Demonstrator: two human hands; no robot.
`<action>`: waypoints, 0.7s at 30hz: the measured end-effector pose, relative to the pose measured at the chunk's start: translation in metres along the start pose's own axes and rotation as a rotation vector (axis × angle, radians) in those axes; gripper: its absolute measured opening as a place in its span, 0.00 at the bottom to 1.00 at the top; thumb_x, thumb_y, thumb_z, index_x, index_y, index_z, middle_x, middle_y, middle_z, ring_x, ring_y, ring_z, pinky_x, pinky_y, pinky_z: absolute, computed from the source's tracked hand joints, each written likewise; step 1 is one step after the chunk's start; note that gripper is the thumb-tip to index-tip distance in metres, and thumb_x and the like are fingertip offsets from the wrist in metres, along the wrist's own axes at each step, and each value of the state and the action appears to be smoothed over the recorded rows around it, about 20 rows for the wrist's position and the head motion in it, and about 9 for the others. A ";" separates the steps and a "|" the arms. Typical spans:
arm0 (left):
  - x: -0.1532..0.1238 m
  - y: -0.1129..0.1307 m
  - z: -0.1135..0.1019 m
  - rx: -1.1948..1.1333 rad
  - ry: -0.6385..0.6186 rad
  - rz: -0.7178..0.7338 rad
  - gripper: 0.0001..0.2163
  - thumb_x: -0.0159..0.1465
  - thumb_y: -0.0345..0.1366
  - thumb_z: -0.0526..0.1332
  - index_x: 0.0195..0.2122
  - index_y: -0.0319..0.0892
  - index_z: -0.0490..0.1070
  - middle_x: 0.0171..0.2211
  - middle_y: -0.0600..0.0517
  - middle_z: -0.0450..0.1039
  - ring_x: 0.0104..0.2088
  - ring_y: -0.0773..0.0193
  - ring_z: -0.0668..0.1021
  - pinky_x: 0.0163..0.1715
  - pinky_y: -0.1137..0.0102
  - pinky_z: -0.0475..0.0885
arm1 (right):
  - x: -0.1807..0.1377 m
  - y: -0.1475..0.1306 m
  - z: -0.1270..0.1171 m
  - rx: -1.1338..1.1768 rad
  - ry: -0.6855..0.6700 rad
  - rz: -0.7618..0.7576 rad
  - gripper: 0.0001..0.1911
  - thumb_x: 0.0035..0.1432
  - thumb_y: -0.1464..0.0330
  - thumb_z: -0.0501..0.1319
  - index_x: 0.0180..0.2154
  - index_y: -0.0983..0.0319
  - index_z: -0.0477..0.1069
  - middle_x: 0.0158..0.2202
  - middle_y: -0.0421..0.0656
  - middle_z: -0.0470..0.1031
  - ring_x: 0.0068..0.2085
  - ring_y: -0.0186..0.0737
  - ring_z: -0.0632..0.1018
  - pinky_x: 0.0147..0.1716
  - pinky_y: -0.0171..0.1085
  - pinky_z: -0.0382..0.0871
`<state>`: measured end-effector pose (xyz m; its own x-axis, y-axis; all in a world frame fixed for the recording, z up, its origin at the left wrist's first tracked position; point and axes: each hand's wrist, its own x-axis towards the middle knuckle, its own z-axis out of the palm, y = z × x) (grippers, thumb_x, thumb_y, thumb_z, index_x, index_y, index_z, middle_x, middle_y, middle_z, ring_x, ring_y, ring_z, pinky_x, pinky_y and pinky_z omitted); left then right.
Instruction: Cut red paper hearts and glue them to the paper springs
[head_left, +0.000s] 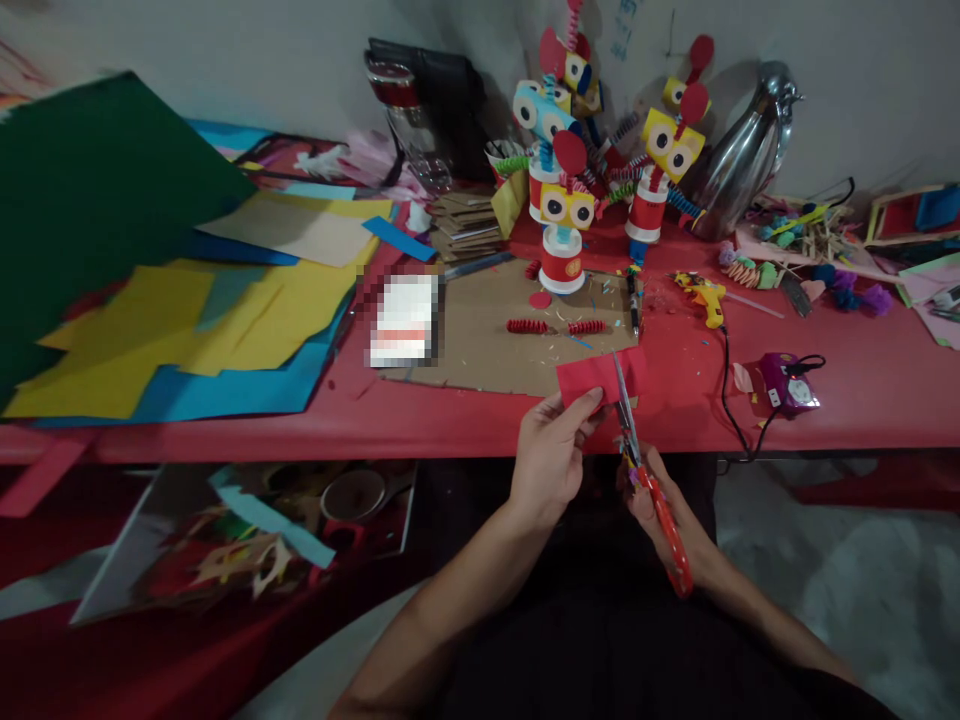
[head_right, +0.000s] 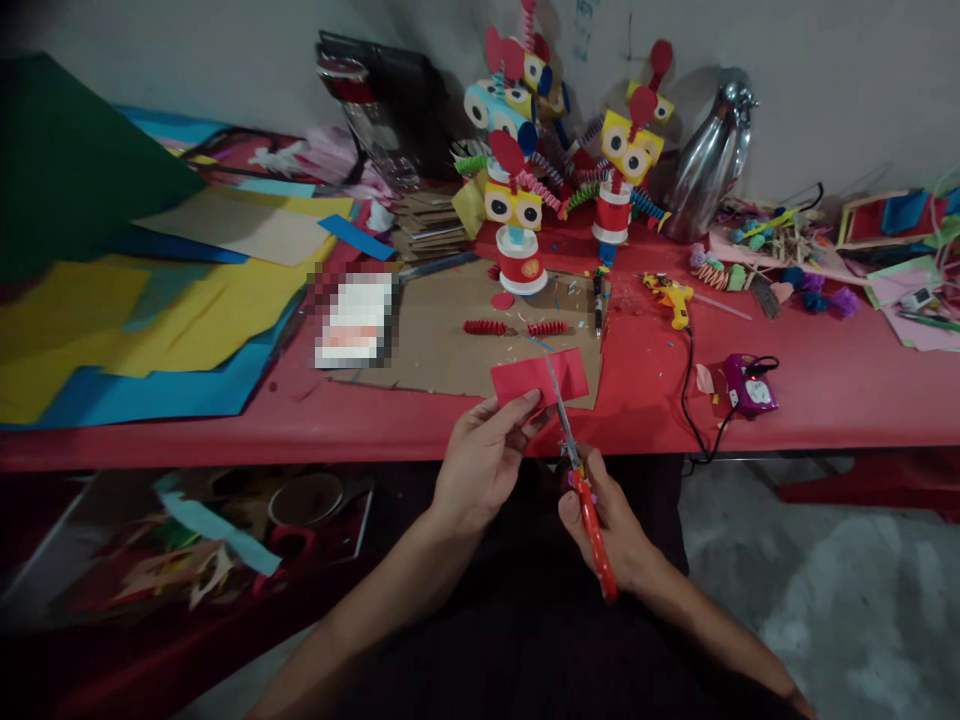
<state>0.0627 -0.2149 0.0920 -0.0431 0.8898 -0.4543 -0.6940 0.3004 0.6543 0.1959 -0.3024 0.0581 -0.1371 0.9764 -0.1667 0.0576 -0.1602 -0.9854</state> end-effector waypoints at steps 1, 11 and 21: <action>0.001 -0.001 0.000 0.004 -0.003 0.002 0.12 0.39 0.32 0.80 0.23 0.41 0.80 0.27 0.52 0.83 0.30 0.64 0.83 0.39 0.67 0.80 | 0.000 0.001 0.000 -0.006 0.016 -0.009 0.27 0.63 0.43 0.59 0.54 0.53 0.68 0.33 0.38 0.64 0.31 0.36 0.64 0.30 0.36 0.69; 0.017 -0.007 -0.002 0.016 0.044 -0.053 0.16 0.32 0.30 0.81 0.20 0.40 0.77 0.21 0.54 0.79 0.24 0.67 0.79 0.26 0.74 0.74 | 0.005 0.015 -0.001 -0.068 0.017 0.126 0.25 0.62 0.42 0.59 0.40 0.57 0.63 0.19 0.29 0.60 0.17 0.27 0.60 0.15 0.28 0.54; 0.032 -0.012 -0.020 0.148 0.007 -0.018 0.14 0.39 0.33 0.80 0.25 0.39 0.79 0.26 0.51 0.82 0.28 0.64 0.82 0.37 0.68 0.79 | 0.016 0.007 0.006 0.149 0.114 0.372 0.36 0.49 0.36 0.65 0.43 0.58 0.68 0.19 0.29 0.63 0.12 0.26 0.62 0.09 0.27 0.56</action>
<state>0.0555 -0.1970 0.0575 -0.0369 0.8818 -0.4701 -0.5814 0.3637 0.7278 0.1884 -0.2883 0.0483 -0.0234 0.8563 -0.5160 -0.0621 -0.5164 -0.8541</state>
